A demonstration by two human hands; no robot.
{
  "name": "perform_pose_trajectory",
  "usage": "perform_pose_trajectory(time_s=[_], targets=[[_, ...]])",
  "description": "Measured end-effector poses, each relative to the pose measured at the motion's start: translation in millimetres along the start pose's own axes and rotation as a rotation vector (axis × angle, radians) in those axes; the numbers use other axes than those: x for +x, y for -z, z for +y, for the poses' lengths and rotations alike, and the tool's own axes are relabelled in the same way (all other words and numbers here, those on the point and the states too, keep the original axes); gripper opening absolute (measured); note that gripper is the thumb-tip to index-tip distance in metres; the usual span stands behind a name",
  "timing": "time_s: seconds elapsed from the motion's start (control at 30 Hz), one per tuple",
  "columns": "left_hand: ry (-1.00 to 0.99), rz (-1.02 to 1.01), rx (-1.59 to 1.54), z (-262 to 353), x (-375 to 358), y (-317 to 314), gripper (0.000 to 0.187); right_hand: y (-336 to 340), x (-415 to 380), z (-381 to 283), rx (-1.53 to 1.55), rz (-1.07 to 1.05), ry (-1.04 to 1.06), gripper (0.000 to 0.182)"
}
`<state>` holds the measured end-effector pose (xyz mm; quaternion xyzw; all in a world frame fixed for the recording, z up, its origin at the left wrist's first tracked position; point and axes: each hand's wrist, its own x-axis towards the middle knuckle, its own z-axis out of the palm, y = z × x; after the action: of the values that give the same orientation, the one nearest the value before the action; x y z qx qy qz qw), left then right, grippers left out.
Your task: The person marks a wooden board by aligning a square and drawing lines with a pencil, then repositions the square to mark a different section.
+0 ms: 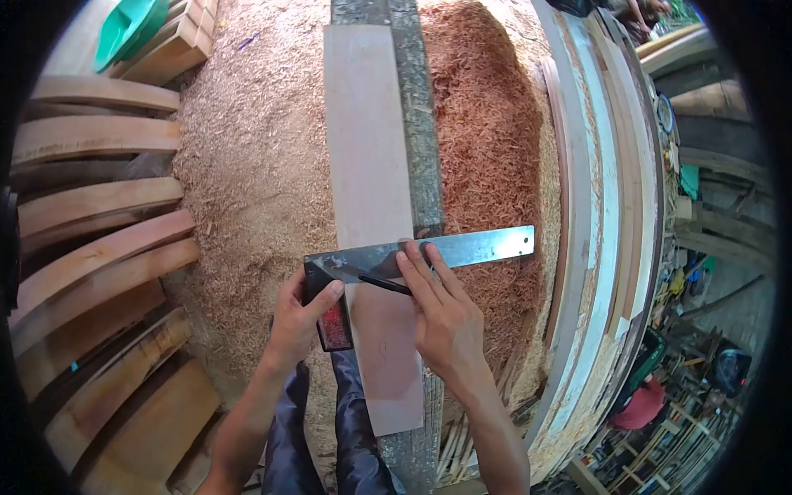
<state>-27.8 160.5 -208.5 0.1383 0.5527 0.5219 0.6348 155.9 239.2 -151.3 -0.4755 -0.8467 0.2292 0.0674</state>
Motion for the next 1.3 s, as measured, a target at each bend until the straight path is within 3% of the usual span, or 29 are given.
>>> perform_pose_trajectory(time_s=[0.3, 0.37, 0.4, 0.47, 0.5, 0.53, 0.6, 0.8, 0.87, 0.9, 0.93, 1.0, 1.03, 1.07, 1.13, 1.17, 1.3], targets=[[0.012, 0.119, -0.074, -3, -10, -18, 0.03, -5, -5, 13, 0.023, 0.035, 0.051, 0.054], [-0.24, 0.337, 0.042, -4, -13, -36, 0.03, -4, -4, 12, 0.031, 0.03, 0.053, 0.056], [-0.252, 0.35, 0.044, -6, -13, -39, 0.03, -3, -3, 12, 0.039, 0.032, 0.069, 0.056], [-0.542, 0.435, 0.417, -10, -10, -39, 0.03, -1, -3, 13, 0.046, 0.01, 0.058, 0.055], [-0.47, 0.356, 0.657, 0, -18, -37, 0.035, 0, -2, 13, 0.052, 0.011, 0.072, 0.055], [-0.475, 0.369, 0.658, 0, -19, -33, 0.035, 0, -2, 14, 0.039, 0.008, 0.076, 0.055], [-0.505, 0.267, 0.961, 0, -21, -28, 0.038, 1, -1, 13, 0.026, 0.0, 0.093, 0.055], [-0.432, 0.176, 0.863, 4, -24, -21, 0.046, 5, 1, 5, 0.028, -0.044, 0.069, 0.052], [-0.455, 0.165, 0.812, 1, -22, -21, 0.048, 8, 3, 2, 0.144, -0.06, -0.021, 0.052], [-0.463, 0.177, 0.823, 1, -23, -21, 0.05, 5, 2, -1, 0.259, 0.032, -0.087, 0.032], [-0.462, 0.193, 0.804, 3, -23, -20, 0.05, 2, 0, 1, 0.245, 0.02, -0.072, 0.032], [-0.463, 0.173, 0.796, 2, -22, -20, 0.051, -3, 2, 5, 0.636, 0.391, -0.127, 0.023], [-0.484, 0.186, 0.759, -2, -20, -20, 0.052, -4, 9, 4, 0.624, 0.491, -0.12, 0.036], [-0.481, 0.198, 0.736, -4, -20, -20, 0.052, -7, 16, 2, 0.608, 0.474, -0.108, 0.036], [-0.49, 0.2, 0.776, -2, -20, -20, 0.053, -13, 25, 0, 1.324, 0.409, -0.187, 0.042], [-0.488, 0.202, 0.76, -3, -20, -20, 0.053, -13, 33, -2, 1.418, 0.263, -0.196, 0.042], [-0.476, 0.179, 0.758, -5, -20, -18, 0.053, -44, 62, -11, 1.252, 0.324, -0.015, 0.028]])
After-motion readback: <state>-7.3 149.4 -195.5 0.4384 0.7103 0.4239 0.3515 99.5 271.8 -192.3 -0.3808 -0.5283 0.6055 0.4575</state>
